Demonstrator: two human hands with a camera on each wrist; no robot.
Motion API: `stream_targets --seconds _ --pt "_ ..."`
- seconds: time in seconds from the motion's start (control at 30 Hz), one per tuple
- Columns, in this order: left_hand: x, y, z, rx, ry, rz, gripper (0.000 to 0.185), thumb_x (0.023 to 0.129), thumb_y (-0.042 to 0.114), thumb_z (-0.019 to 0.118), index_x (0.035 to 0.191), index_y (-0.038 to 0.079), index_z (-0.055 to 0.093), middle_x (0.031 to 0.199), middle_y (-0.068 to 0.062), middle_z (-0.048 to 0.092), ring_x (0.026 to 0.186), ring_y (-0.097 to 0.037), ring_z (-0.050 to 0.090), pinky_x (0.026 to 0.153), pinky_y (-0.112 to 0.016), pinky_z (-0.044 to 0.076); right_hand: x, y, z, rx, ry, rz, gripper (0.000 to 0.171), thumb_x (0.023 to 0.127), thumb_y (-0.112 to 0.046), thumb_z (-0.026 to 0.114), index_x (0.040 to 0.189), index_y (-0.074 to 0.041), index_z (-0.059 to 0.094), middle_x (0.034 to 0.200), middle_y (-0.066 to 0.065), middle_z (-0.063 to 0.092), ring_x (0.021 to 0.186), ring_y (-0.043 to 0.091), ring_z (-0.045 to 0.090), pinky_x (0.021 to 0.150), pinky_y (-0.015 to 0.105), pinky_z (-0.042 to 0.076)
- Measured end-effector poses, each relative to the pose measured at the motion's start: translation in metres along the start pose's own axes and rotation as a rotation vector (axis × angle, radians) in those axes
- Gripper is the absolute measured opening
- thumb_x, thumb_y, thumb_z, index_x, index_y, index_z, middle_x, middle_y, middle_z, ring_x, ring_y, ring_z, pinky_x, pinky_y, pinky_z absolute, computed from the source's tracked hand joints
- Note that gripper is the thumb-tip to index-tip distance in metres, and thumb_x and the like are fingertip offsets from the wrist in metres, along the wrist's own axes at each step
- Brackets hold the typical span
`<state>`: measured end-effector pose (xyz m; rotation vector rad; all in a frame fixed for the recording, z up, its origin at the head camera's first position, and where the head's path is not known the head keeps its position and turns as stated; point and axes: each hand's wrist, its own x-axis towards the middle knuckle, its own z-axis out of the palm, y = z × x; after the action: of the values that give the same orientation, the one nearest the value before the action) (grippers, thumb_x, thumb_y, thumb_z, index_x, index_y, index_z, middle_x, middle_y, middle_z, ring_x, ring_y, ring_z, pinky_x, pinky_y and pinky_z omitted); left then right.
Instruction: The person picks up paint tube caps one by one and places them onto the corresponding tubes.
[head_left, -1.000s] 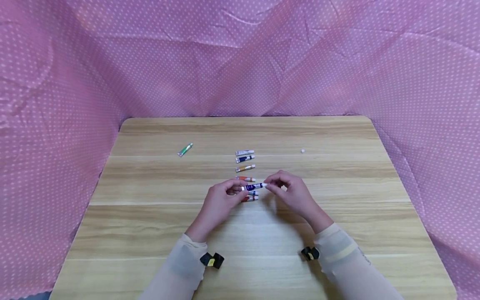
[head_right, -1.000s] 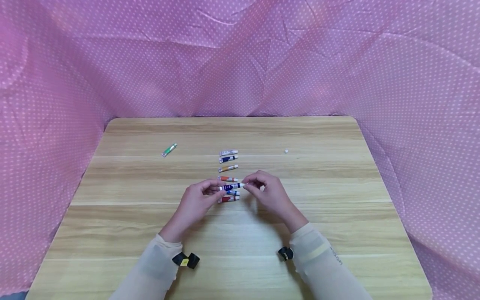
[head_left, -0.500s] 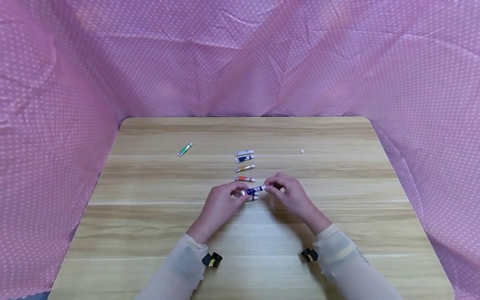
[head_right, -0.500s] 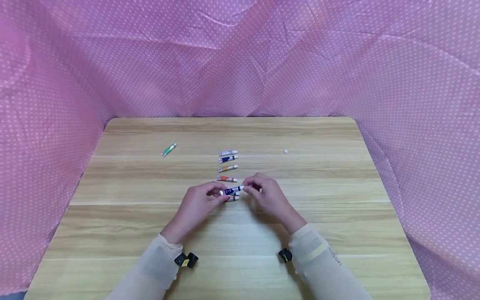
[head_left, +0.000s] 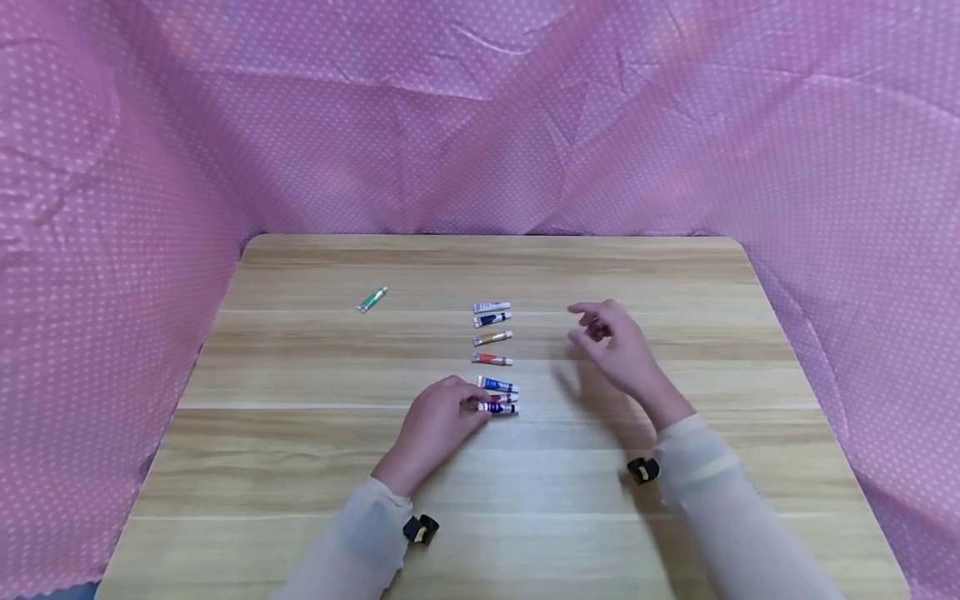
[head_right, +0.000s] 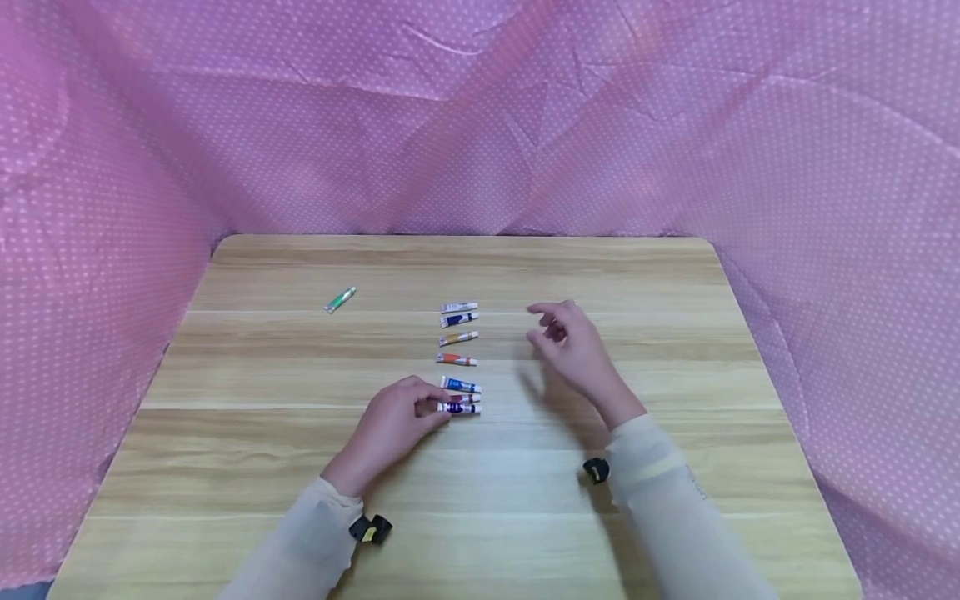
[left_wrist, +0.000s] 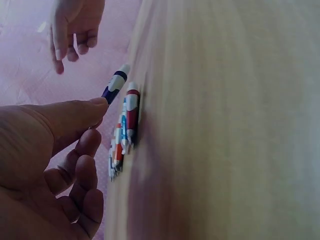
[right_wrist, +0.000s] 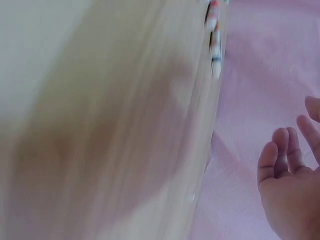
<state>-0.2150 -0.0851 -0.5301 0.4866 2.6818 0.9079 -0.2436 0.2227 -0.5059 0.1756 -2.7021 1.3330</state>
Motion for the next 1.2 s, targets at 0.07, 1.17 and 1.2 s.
stream_targets --seconds 0.07,1.17,1.2 --pt "-0.001 -0.003 0.002 -0.006 -0.012 -0.006 0.02 0.094 0.026 0.087 0.114 0.025 0.083 0.109 0.006 0.076 0.093 -0.012 0.063 0.092 -0.039 0.055 0.005 0.007 -0.007 0.029 0.048 0.005 0.039 0.101 -0.005 0.074 0.14 -0.002 0.068 0.111 0.019 0.063 0.094 0.013 0.059 0.085 0.015 0.051" --pt "-0.007 -0.017 0.014 0.072 -0.031 -0.052 0.021 0.093 0.028 0.088 0.113 0.025 0.081 0.112 0.004 0.076 0.105 -0.019 0.068 0.102 -0.047 0.049 0.055 0.104 -0.031 -0.333 -0.12 0.187 0.028 0.112 -0.019 0.057 0.136 -0.008 0.069 0.104 0.017 0.069 0.088 0.027 0.06 0.079 0.036 0.048" --pt "-0.007 -0.017 0.014 0.069 -0.03 -0.053 0.022 0.093 0.028 0.088 0.113 0.025 0.081 0.113 0.004 0.076 0.106 -0.019 0.068 0.101 -0.047 0.049 0.055 0.104 -0.031 -0.343 -0.122 0.193 0.028 0.112 -0.02 0.057 0.135 -0.009 0.07 0.104 0.016 0.069 0.088 0.027 0.06 0.078 0.036 0.048"
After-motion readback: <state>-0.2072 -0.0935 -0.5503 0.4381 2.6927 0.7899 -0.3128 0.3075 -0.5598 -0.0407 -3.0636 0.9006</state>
